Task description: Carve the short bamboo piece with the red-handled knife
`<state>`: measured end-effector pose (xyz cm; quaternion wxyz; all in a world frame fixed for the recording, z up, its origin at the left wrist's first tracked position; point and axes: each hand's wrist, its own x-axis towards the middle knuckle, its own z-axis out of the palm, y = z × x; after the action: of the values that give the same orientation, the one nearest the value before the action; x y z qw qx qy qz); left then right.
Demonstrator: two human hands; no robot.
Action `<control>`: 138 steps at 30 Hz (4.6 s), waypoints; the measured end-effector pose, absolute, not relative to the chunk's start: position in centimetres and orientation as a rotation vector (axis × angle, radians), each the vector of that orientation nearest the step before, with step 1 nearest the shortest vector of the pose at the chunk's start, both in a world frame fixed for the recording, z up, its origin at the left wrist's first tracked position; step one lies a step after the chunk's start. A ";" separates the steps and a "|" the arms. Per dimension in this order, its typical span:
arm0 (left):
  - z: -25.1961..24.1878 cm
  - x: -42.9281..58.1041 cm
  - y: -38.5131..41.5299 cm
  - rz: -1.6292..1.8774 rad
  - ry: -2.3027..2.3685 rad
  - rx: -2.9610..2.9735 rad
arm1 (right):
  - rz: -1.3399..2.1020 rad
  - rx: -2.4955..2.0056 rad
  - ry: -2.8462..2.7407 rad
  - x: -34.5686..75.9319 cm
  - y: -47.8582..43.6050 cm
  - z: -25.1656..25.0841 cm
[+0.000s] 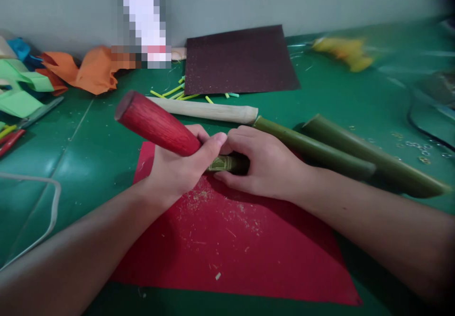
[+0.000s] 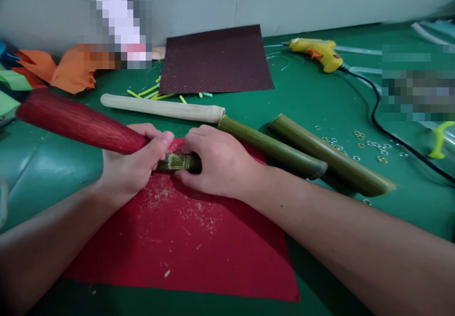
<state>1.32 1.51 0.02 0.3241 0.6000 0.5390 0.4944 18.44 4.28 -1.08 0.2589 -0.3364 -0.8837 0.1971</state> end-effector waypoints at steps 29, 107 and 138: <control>0.0 1.2 1.6 1.317 1.222 1.654 | 0.539 -0.922 -2.382 18.6 4.4 -1.2; 0.2 1.5 1.6 1.214 1.485 1.702 | 0.554 -0.944 -2.393 18.5 4.4 -1.1; -0.1 1.5 1.9 1.314 1.481 1.666 | 0.519 -0.925 -2.422 18.5 4.5 -1.1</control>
<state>1.51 1.94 -0.07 0.2734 0.6194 0.5504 0.4885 18.49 4.45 -1.11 0.2461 -0.3389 -0.8879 0.1901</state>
